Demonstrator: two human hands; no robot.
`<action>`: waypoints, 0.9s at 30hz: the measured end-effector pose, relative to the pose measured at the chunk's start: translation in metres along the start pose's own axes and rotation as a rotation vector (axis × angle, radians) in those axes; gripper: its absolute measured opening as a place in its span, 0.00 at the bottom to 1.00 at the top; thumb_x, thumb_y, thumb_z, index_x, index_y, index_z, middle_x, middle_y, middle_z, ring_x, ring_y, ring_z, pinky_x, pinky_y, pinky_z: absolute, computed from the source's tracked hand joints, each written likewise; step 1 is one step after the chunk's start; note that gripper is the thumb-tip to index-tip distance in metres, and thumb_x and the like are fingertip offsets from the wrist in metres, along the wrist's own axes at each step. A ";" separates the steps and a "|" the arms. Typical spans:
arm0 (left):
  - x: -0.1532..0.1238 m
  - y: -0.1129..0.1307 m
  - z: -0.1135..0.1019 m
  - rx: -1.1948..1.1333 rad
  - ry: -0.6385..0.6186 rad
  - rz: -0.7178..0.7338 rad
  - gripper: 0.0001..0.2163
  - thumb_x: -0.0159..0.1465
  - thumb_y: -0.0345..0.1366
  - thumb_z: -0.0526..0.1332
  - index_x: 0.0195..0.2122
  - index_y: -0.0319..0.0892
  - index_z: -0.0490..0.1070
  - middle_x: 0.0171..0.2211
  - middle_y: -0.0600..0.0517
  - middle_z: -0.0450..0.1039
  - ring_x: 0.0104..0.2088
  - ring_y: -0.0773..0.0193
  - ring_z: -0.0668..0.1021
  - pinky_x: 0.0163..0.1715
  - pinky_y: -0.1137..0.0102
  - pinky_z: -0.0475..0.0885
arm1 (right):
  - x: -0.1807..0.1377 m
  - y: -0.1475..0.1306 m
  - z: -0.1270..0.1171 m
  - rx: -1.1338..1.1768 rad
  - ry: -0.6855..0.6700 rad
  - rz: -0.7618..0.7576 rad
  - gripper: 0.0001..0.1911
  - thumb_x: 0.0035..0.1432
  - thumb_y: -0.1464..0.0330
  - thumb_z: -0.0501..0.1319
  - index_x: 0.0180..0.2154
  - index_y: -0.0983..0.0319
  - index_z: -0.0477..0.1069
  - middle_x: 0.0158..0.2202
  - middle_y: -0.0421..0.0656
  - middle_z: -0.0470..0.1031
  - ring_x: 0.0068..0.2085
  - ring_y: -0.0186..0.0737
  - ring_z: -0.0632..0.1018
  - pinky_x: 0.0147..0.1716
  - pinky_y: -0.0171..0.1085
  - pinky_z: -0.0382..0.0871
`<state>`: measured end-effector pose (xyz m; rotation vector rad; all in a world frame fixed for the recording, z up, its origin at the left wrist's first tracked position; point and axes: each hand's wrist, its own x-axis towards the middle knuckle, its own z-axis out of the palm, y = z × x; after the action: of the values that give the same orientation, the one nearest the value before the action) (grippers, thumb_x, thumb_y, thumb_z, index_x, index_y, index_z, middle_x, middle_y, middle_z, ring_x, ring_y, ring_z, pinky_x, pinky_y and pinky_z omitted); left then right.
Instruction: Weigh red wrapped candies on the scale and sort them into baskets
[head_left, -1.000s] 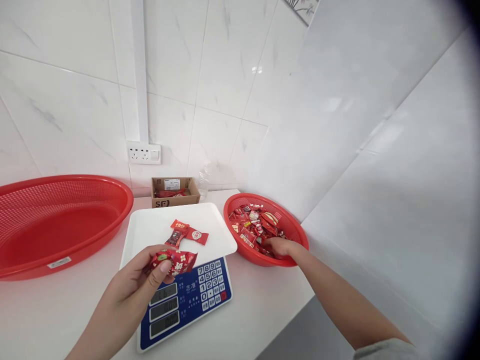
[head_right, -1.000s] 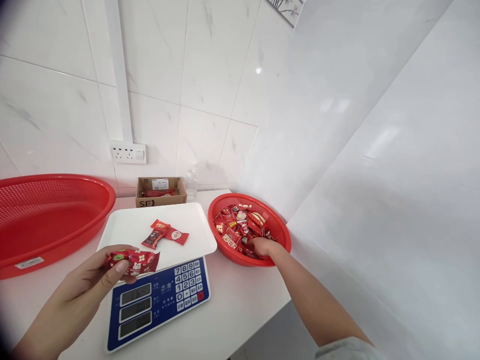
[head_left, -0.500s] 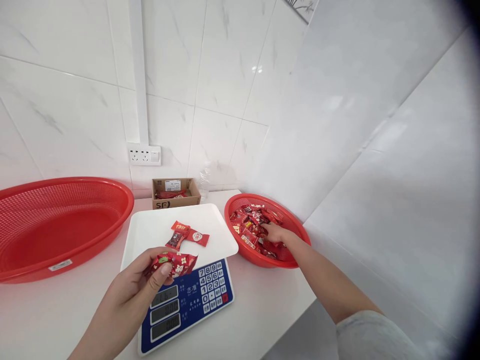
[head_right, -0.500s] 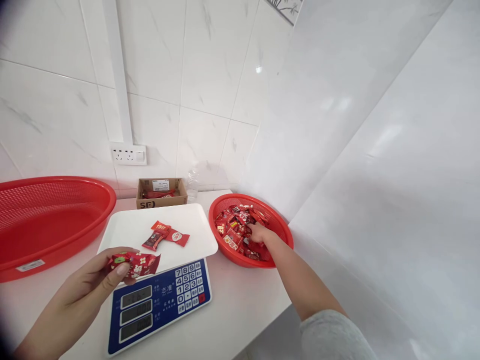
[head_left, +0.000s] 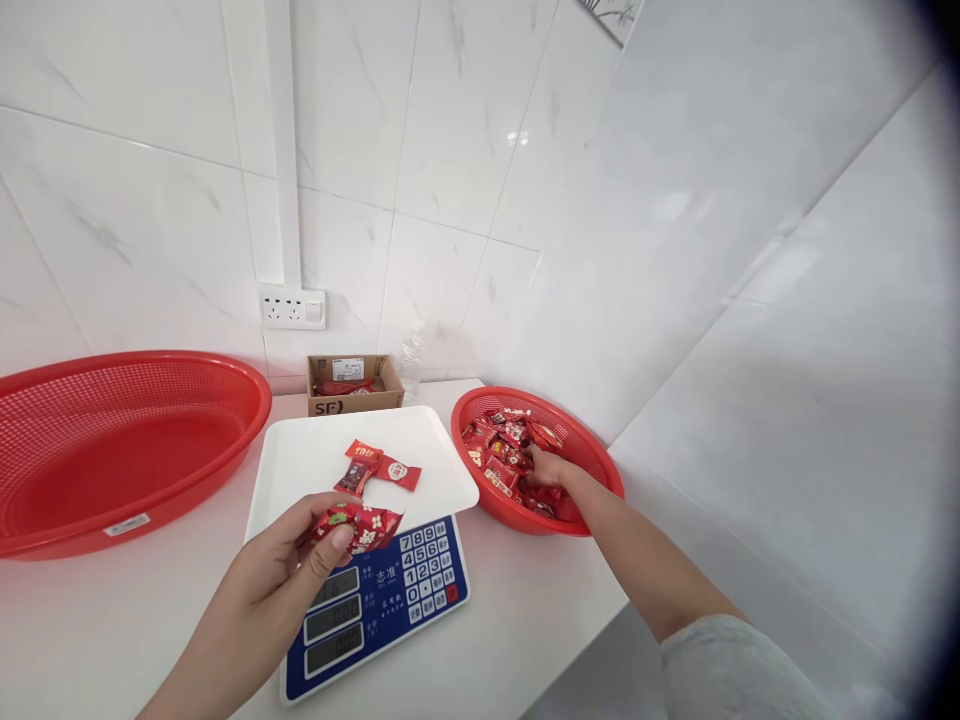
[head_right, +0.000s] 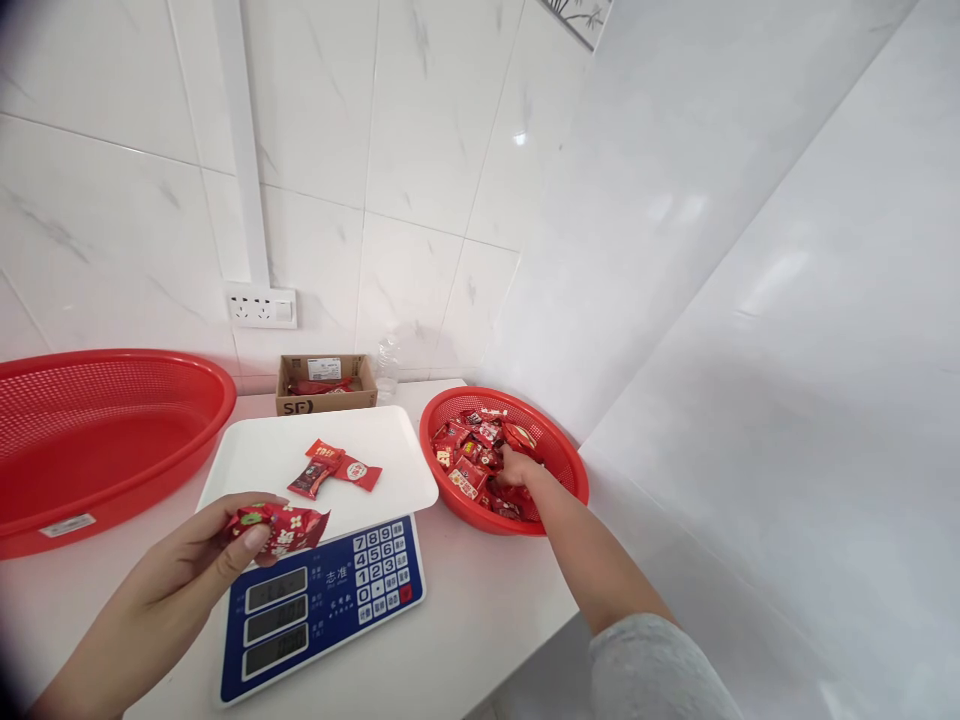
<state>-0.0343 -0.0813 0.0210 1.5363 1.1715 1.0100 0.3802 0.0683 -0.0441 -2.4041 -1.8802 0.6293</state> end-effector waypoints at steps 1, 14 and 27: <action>0.000 0.000 0.000 0.000 -0.005 0.000 0.16 0.61 0.50 0.54 0.43 0.47 0.67 0.37 0.52 0.74 0.39 0.60 0.76 0.36 0.72 0.73 | -0.002 0.000 -0.003 0.037 -0.025 -0.004 0.41 0.35 0.69 0.69 0.54 0.62 0.63 0.46 0.53 0.73 0.44 0.51 0.74 0.41 0.43 0.67; -0.004 0.010 0.006 0.019 0.112 -0.026 0.18 0.58 0.53 0.55 0.41 0.46 0.68 0.35 0.51 0.75 0.38 0.58 0.75 0.34 0.70 0.71 | -0.032 0.021 -0.028 0.426 -0.041 -0.115 0.22 0.41 0.68 0.66 0.43 0.60 0.72 0.35 0.42 0.76 0.36 0.40 0.76 0.36 0.35 0.68; -0.004 0.012 0.008 0.026 0.181 -0.021 0.18 0.57 0.52 0.56 0.41 0.46 0.69 0.35 0.52 0.76 0.35 0.60 0.76 0.34 0.71 0.71 | -0.040 0.026 -0.040 0.308 0.284 -0.131 0.10 0.45 0.74 0.58 0.34 0.60 0.69 0.31 0.38 0.75 0.33 0.37 0.74 0.31 0.31 0.64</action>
<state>-0.0248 -0.0881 0.0307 1.4736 1.3278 1.1419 0.4099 0.0325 -0.0020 -2.0381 -1.6692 0.4947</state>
